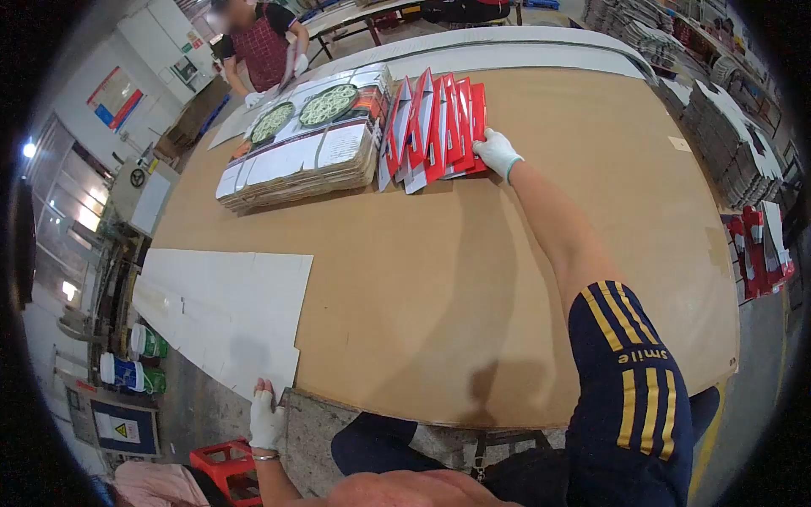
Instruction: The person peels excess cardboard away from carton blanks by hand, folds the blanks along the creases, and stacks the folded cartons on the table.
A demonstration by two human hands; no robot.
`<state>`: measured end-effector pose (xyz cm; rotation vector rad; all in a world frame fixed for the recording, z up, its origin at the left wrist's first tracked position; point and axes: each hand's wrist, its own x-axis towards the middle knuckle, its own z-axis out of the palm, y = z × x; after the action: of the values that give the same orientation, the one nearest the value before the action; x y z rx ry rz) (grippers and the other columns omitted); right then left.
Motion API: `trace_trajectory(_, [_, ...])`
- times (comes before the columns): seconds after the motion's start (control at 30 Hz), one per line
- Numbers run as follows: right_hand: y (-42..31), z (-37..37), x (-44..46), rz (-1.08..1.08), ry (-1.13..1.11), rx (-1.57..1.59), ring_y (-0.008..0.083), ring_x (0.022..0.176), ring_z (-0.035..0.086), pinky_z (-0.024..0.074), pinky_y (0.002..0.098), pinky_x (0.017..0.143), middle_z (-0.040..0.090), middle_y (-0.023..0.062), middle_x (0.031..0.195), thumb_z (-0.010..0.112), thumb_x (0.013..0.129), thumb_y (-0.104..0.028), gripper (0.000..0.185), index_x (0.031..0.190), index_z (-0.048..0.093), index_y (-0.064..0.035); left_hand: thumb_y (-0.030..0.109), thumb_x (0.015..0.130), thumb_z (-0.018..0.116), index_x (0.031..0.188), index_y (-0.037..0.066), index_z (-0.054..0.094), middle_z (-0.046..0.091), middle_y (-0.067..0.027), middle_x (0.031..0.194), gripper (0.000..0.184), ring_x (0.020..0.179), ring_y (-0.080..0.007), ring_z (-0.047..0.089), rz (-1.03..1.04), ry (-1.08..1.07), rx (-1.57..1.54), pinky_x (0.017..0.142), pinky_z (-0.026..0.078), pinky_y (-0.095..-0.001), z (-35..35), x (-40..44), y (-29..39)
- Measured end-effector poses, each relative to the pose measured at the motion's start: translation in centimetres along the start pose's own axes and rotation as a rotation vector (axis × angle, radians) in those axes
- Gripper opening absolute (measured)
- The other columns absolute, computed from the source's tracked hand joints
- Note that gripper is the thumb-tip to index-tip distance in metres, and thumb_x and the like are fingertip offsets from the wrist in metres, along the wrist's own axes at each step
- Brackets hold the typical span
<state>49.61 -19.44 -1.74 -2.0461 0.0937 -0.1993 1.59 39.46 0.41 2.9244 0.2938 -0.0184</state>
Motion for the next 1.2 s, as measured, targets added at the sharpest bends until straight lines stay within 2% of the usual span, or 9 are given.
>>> trace_trajectory(0.13, [-2.3,-2.0,-6.0,-0.133,0.228,-0.293,0.0452,0.11,0.057,0.049,0.0494,0.094,0.057,0.028,0.123,0.068,0.086,-0.023,0.053,0.129,0.05,0.0044,-0.003,0.079,0.058,0.112,0.003,0.066,0.066,-0.0153,0.117,0.035,0.116,-0.0341,0.061,0.043,0.293,0.057,0.112,0.035,-0.0555,-2.9,-0.1,1.3])
trace_trajectory(0.33, [-14.5,-6.2,-35.0,-0.922,-0.455,-0.524,0.0343,0.114,0.056,0.046,0.0448,0.097,0.06,0.0167,0.119,0.081,0.069,-0.024,0.073,0.133,0.051,-0.0047,0.01,0.082,0.065,0.092,0.007,0.064,0.064,-0.009,0.083,0.01,0.079,-0.0287,0.064,0.833,0.491,0.019,0.084,0.052,-0.0457,-5.7,-4.6,21.9])
trace_trajectory(0.37, [-18.5,-6.8,-38.6,-0.927,-0.746,-0.648,0.0299,0.103,0.059,0.0468,0.0454,0.093,0.062,0.0126,0.105,0.071,0.071,-0.022,0.042,0.107,0.059,-0.0052,0.008,0.083,0.063,0.097,0.006,0.066,0.062,-0.0082,0.08,0.014,0.075,-0.0263,0.063,0.907,0.346,-0.035,0.08,0.052,-0.0419,-5.2,-6.1,25.0])
trace_trajectory(0.43, [-12.6,-5.8,-44.4,-1.244,-0.481,-0.452,0.0249,0.1,0.061,0.0465,0.0435,0.092,0.064,0.0074,0.102,0.066,0.073,-0.019,0.028,0.099,0.059,-0.0101,0.007,0.084,0.062,0.103,0.005,0.066,0.058,-0.006,0.076,0.02,0.072,-0.0234,0.061,1.045,0.345,-0.148,0.076,0.053,-0.0362,-2.6,-9.6,28.8])
trace_trajectory(0.63, [-8.3,-16.4,-48.3,-0.614,-0.38,-0.346,0.0265,0.092,0.062,0.0459,0.0398,0.085,0.067,0.0017,0.088,0.068,0.066,-0.002,0.022,0.084,0.069,-0.0136,0.037,0.069,0.084,0.148,0.009,0.039,0.041,-0.0196,0.148,0.096,0.139,-0.0424,0.036,0.846,-0.097,-0.014,0.114,0.029,-0.0526,-1.7,-9.2,27.3])
trace_trajectory(0.87, [-2.6,-25.8,-51.6,-0.254,-0.31,-0.183,0.0284,0.086,0.058,0.0458,0.0383,0.078,0.066,0.0043,0.084,0.071,0.062,0.001,0.021,0.079,0.069,-0.0109,0.025,0.089,0.063,0.114,0.014,0.07,0.063,-0.0032,0.125,0.028,0.123,-0.0271,0.052,0.956,-0.122,-0.287,0.102,0.042,-0.0422,3.5,-4.8,27.7])
trace_trajectory(1.0, [-1.1,-25.5,-55.6,-0.481,0.126,-0.569,0.0312,0.083,0.056,0.0416,0.0409,0.076,0.065,0.0069,0.083,0.069,0.068,-0.007,0.013,0.08,0.063,-0.0095,0.024,0.089,0.062,0.109,0.014,0.07,0.064,-0.005,0.117,0.024,0.112,-0.0276,0.055,0.752,-0.173,-0.333,0.099,0.04,-0.042,3.1,-5.9,31.0])
trace_trajectory(1.1, [0.4,-24.4,-57.3,-0.502,0.158,-0.611,0.0316,0.082,0.057,0.0411,0.0423,0.075,0.064,0.0074,0.085,0.069,0.069,-0.006,0.017,0.085,0.063,-0.0099,0.02,0.087,0.064,0.112,0.013,0.07,0.062,-0.0084,0.124,0.027,0.114,-0.0297,0.053,0.67,0.254,-0.362,0.098,0.04,-0.0445,6.5,-7.3,33.6])
trace_trajectory(1.2, [0.7,-24.6,-57.3,-0.459,0.192,-0.599,0.0312,0.077,0.058,0.0435,0.0433,0.074,0.062,0.0076,0.084,0.075,0.065,-0.004,0.044,0.107,0.066,-0.0075,0.017,0.087,0.065,0.122,0.012,0.064,0.056,-0.0095,0.138,0.036,0.133,-0.0321,0.045,1.059,0.047,-0.325,0.11,0.032,-0.0508,9.6,-7.3,34.6])
